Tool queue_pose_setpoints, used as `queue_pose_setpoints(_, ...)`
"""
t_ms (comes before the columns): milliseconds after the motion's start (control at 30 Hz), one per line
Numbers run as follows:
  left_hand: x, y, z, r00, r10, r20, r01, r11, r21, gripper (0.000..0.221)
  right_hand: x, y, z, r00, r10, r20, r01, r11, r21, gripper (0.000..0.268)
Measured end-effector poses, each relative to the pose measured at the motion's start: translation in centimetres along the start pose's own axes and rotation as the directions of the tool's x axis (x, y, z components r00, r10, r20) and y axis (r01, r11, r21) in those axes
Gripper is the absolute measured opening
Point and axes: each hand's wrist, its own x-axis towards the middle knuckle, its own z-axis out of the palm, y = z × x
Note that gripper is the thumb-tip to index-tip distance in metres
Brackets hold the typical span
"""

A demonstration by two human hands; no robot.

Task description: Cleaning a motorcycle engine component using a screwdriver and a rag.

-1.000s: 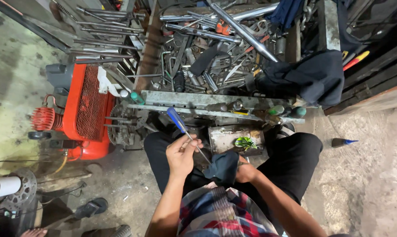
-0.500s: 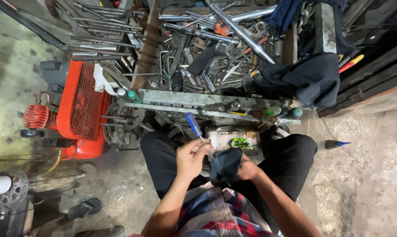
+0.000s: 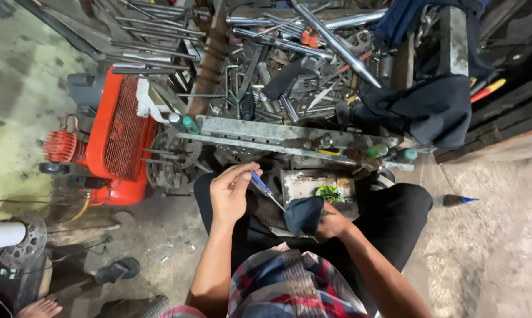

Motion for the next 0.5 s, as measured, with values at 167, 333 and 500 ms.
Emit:
queue_pose_setpoints(167,-0.8,0.6,2.8,0.994,-0.082,0.079,0.066,0.979,0.191,0.018,0.6,1.4,1.0,0.952,0.274,-0.134,-0.205,0.899,0.386,0.043)
queue_pose_setpoints(333,-1.6,0.0,3.7,0.996,-0.065,0.065,0.054,0.987,0.150,0.018,3.3,-1.8,0.5,0.977,0.107,-0.183,-0.114,0.993,-0.030,0.024)
queue_pose_setpoints(500,-0.8,1.5,1.4,0.968,-0.021,0.249,0.015,1.000,0.024,0.032,3.4,-1.5,0.1,0.955,0.125,-0.269,-0.119,0.992,0.038,0.024)
